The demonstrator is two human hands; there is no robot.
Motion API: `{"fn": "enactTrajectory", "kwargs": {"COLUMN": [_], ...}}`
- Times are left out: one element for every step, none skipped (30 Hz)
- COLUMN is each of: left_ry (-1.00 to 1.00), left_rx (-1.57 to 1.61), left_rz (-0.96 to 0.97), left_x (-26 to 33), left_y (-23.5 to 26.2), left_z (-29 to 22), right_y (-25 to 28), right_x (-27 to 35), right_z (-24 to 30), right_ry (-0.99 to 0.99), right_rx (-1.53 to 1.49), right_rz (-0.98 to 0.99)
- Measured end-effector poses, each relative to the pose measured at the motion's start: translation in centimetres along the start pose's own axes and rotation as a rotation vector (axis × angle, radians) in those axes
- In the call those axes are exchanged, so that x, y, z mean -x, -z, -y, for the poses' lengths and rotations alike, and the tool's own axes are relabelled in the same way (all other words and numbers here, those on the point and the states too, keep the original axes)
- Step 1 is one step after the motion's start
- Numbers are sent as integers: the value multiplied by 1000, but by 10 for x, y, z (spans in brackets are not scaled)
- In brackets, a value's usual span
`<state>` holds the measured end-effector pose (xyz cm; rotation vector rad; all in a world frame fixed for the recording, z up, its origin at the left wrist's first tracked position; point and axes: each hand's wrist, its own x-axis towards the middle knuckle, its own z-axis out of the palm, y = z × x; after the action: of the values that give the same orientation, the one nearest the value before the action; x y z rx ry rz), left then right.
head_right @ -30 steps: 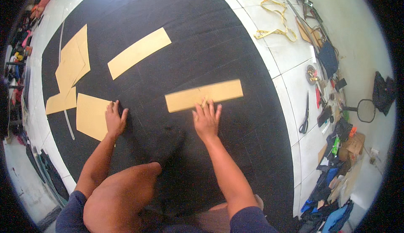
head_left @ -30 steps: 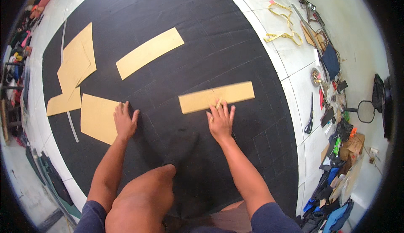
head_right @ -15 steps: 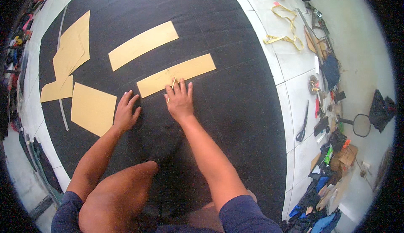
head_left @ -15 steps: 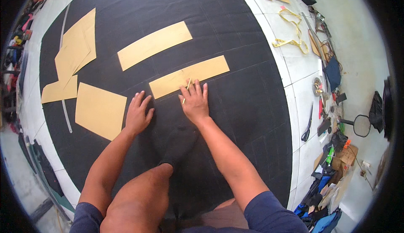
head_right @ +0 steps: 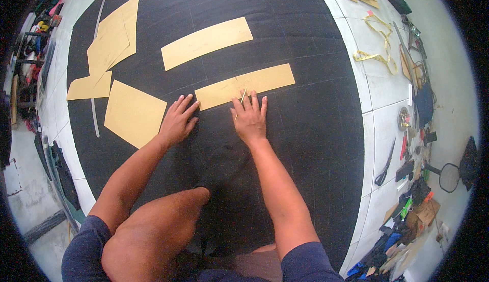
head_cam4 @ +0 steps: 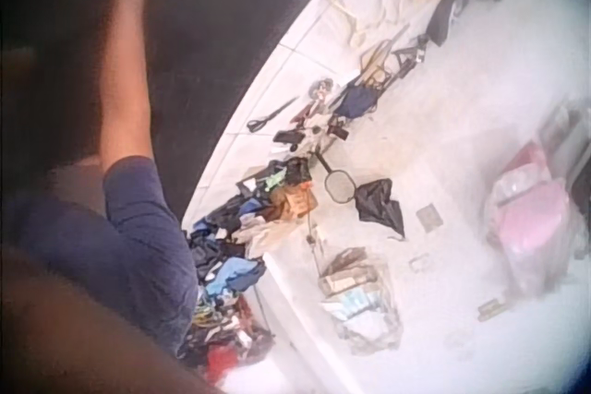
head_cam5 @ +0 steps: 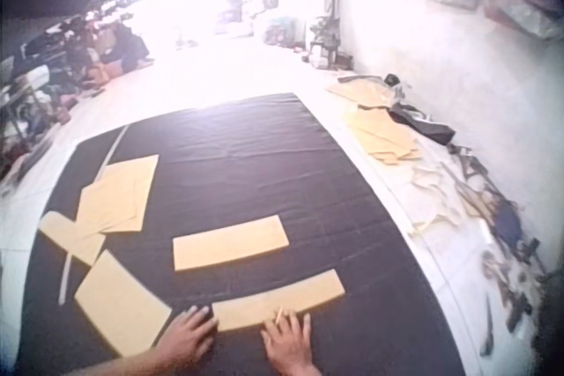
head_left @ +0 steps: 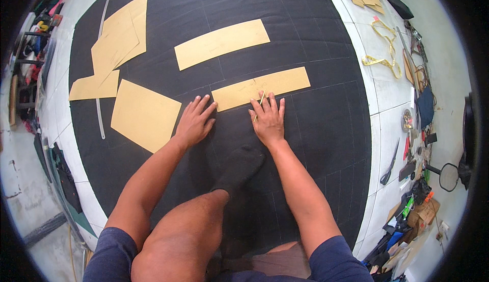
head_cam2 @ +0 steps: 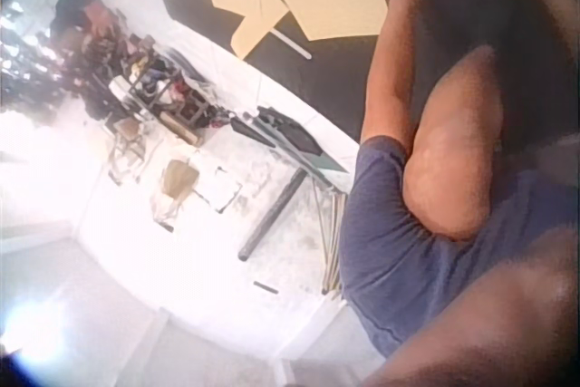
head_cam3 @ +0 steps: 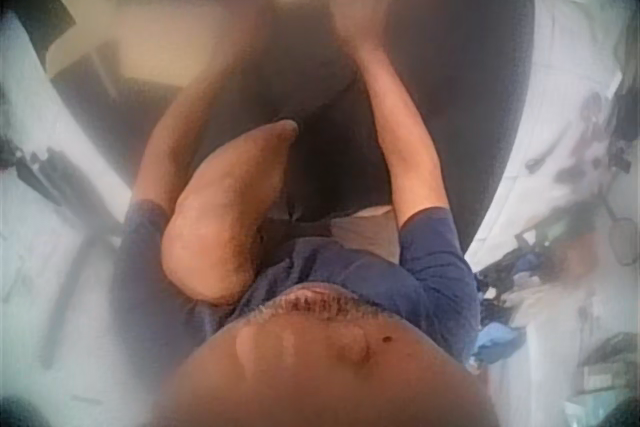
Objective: The person places a rectangular paper template on a large black fabric laid on the floor. Using a pencil, they trace the outline of the template onto the fabric. They repeat this process with a second template and then use a long metal ruler to draw a straight line across the fabric.
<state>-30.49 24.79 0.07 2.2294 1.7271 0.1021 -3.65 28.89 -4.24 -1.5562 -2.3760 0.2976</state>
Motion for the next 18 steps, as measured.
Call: {"fn": "enactTrajectory", "kwargs": {"left_ry": [6,11,7,2,-4,-2,1,1,-4,-9,-10,-10,-10,-11,-12,-13,-14,-12], "left_rx": [2,2,-7,-17,-26,-21,-17,-14,-14,-14,-17,-8,1,9,8,8,9,12], "left_rz": [14,26,24,23,23,31,39,48,47,46,44,46,47,48,51,54,58,64], "left_x": [1,1,1,0,0,0,0,-1,-2,-3,-2,-1,0,0,-1,-1,-1,-1], "left_y": [-1,-2,-3,-4,-4,-4,-3,-4,-4,-5,-6,-7,-8,-8,-7,-6,-5,-4], "left_z": [0,1,3,5,5,5,6,6,6,6,8,9,10,10,11,11,11,10], "right_y": [0,0,0,0,0,-1,-1,-2,-3,-3,-3,-4,-4,-4,-4,-4,-4,-4], "right_x": [1,1,2,2,3,4,5,5,6,6,6,7,7,7,6,6,7,7], "right_z": [-1,-1,-1,-2,-2,-2,-2,-2,-3,-3,-2,-1,-1,0,0,0,-1,-1], "right_ry": [3,7,10,14,15,15,16,13,9,6,5,3,1,-1,-2,-2,-3,-1], "right_rx": [-4,-8,-11,-14,-16,-17,-18,-19,-17,-16,-17,-18,-18,-19,-21,-24,-26,-27], "right_rz": [0,-3,-7,-11,-14,-25,-36,-48,-53,-58,-64,-62,-61,-61,-62,-63,-63,-69]}}
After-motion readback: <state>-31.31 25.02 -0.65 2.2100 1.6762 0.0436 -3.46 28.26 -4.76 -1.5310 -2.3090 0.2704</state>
